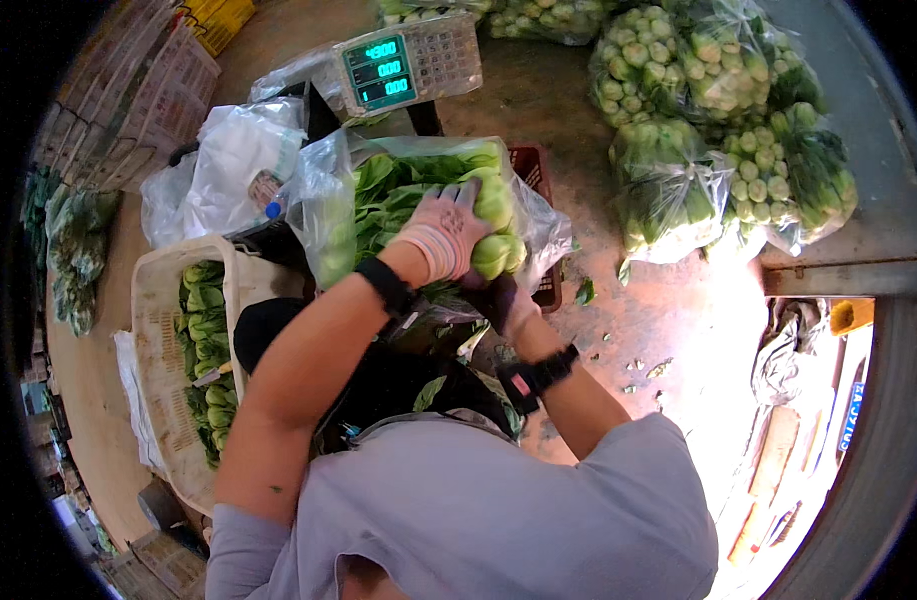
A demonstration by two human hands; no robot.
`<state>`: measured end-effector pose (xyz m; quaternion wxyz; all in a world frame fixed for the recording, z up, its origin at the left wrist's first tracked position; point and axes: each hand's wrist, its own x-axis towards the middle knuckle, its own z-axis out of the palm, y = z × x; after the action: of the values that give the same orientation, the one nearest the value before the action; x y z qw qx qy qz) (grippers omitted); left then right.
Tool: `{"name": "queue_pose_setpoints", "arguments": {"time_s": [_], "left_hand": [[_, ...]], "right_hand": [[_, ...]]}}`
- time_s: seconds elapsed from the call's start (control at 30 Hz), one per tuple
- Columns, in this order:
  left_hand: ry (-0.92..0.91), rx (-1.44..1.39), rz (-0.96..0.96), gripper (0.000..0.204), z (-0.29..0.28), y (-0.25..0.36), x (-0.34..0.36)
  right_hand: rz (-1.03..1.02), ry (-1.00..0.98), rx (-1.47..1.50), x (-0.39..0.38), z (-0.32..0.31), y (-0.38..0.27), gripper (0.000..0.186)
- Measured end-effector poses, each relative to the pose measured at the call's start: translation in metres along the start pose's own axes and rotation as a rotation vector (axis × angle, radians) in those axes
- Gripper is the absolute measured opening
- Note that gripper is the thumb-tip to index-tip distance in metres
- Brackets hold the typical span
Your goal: The person trims the stalks of bok choy with a knife, places the trimmed pieces into a basket, and then weighs portions of the bok choy on a digital scale before bagging them.
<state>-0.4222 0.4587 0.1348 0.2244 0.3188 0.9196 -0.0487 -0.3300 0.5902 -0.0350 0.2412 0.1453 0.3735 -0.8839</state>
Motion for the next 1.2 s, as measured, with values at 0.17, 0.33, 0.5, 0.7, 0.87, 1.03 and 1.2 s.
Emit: {"name": "queue_pose_setpoints", "arguments": {"time_s": [0.17, 0.33, 0.5, 0.7, 0.87, 1.03, 1.2], "left_hand": [[-0.04, -0.027, -0.063, 0.07, 0.061, -0.008, -0.003], [-0.067, -0.067, -0.03, 0.068, 0.048, -0.007, 0.003], [-0.127, -0.061, -0.064, 0.062, 0.0, 0.0, -0.022], [0.383, -0.034, -0.229, 0.056, 0.041, 0.058, 0.016], [0.204, -0.064, -0.014, 0.044, 0.103, 0.05, 0.01], [0.172, -0.087, 0.122, 0.048, 0.089, 0.038, -0.007], [0.154, -0.457, 0.116, 0.056, 0.044, 0.014, -0.001]], "right_hand": [[-0.336, 0.561, -0.735, -0.066, 0.029, -0.042, 0.053], [-0.399, 0.436, -0.368, -0.007, -0.04, -0.066, 0.05], [-0.374, 0.118, -0.342, -0.056, 0.008, -0.123, 0.022], [-0.232, 0.015, -0.154, -0.073, 0.044, -0.12, 0.025], [-0.224, 0.056, -0.082, -0.072, 0.043, -0.12, 0.034], [-0.352, -0.031, -0.199, -0.059, 0.037, -0.123, 0.031], [-0.328, 0.039, -0.303, -0.058, 0.053, -0.125, 0.033]]}}
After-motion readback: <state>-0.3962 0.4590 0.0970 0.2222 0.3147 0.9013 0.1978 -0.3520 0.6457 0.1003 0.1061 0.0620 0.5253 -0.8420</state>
